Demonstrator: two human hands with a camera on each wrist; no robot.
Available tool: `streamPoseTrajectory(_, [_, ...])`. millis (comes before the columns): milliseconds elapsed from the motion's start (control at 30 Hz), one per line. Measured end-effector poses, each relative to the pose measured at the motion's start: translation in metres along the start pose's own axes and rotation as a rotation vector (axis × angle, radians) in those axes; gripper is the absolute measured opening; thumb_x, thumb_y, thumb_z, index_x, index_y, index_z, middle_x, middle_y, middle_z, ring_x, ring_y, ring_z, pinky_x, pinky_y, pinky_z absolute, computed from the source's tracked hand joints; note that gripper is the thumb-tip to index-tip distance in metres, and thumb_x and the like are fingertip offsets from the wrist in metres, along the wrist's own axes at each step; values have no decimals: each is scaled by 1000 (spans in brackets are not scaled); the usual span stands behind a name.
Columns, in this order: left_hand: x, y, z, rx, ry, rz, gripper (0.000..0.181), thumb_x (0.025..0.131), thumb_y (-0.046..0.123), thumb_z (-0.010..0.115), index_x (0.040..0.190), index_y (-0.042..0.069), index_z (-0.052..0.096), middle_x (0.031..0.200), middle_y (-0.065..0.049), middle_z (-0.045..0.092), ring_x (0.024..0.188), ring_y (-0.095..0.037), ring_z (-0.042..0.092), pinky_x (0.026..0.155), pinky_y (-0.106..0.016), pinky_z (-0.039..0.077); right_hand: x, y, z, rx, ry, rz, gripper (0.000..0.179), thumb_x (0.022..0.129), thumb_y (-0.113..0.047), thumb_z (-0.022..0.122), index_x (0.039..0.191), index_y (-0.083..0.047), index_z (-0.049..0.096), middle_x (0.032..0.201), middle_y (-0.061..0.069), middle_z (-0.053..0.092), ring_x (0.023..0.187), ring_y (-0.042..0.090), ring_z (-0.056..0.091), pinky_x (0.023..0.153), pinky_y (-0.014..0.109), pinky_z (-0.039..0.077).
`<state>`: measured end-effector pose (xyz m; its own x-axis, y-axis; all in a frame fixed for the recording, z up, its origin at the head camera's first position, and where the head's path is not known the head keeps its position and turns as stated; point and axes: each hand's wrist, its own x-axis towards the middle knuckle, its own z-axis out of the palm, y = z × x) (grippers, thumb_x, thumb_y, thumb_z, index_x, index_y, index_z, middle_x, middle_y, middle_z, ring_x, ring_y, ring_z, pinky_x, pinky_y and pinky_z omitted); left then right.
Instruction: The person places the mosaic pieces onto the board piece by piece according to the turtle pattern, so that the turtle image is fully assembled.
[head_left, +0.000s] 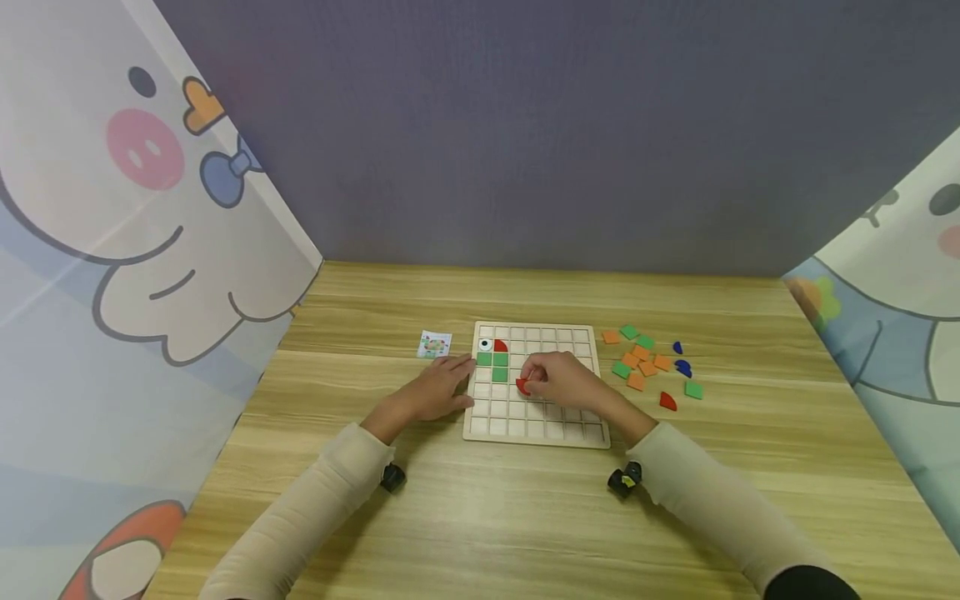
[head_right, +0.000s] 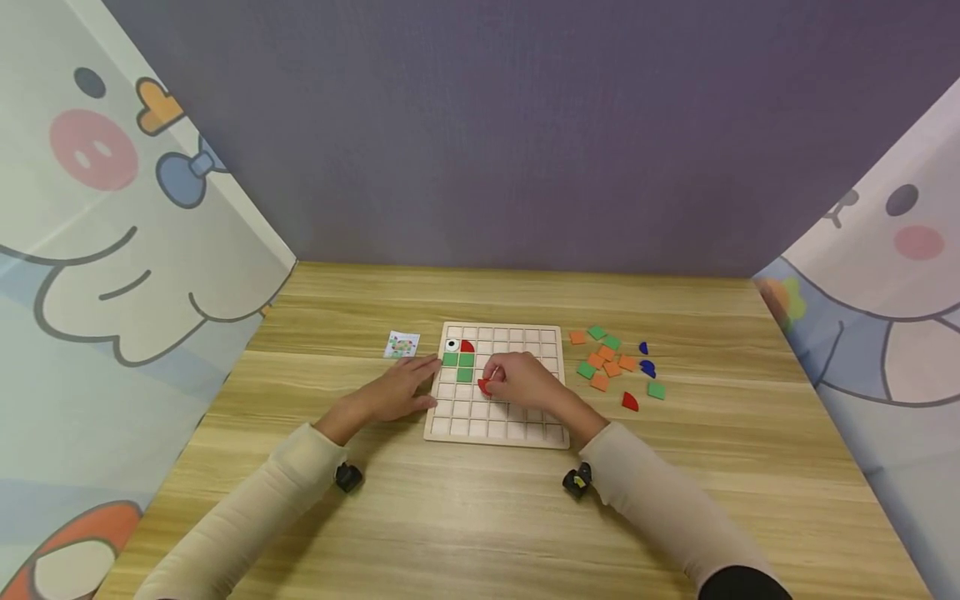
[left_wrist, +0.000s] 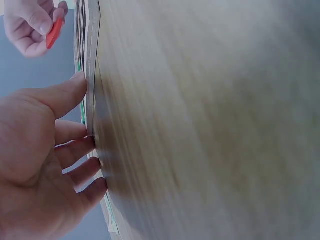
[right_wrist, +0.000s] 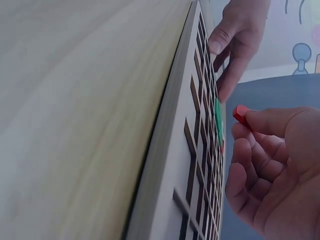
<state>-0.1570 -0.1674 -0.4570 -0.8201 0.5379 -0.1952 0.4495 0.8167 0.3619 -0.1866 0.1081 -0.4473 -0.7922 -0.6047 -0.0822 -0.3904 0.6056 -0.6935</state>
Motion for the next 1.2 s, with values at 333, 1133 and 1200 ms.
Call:
streamPoseTrajectory(333, [3, 0, 1, 8, -1, -9, 72, 101, 32, 65, 156, -4, 35, 163, -21, 34, 154, -36, 31, 127, -54, 21, 17, -8, 13, 19, -37, -28, 6, 92, -10, 70, 98, -10, 71, 80, -3, 71, 69, 6, 59, 66, 23, 50])
streamPoseTrajectory(1133, [3, -1, 1, 12, 8, -5, 72, 100, 32, 65, 155, -5, 36, 163, -22, 35, 152, -39, 33, 125, -54, 24, 34, -17, 31, -148, -37, 81, 5, 90, -10, 66, 92, -13, 69, 79, -5, 68, 66, 11, 55, 64, 26, 46])
streamPoseTrajectory(1200, [3, -1, 1, 15, 8, -9, 72, 100, 32, 65, 155, -5, 36, 163, -22, 35, 151, -39, 33, 125, -54, 25, 34, -17, 31, -150, -36, 88, 5, 90, -11, 66, 93, -13, 69, 78, -5, 67, 66, 11, 55, 64, 26, 45])
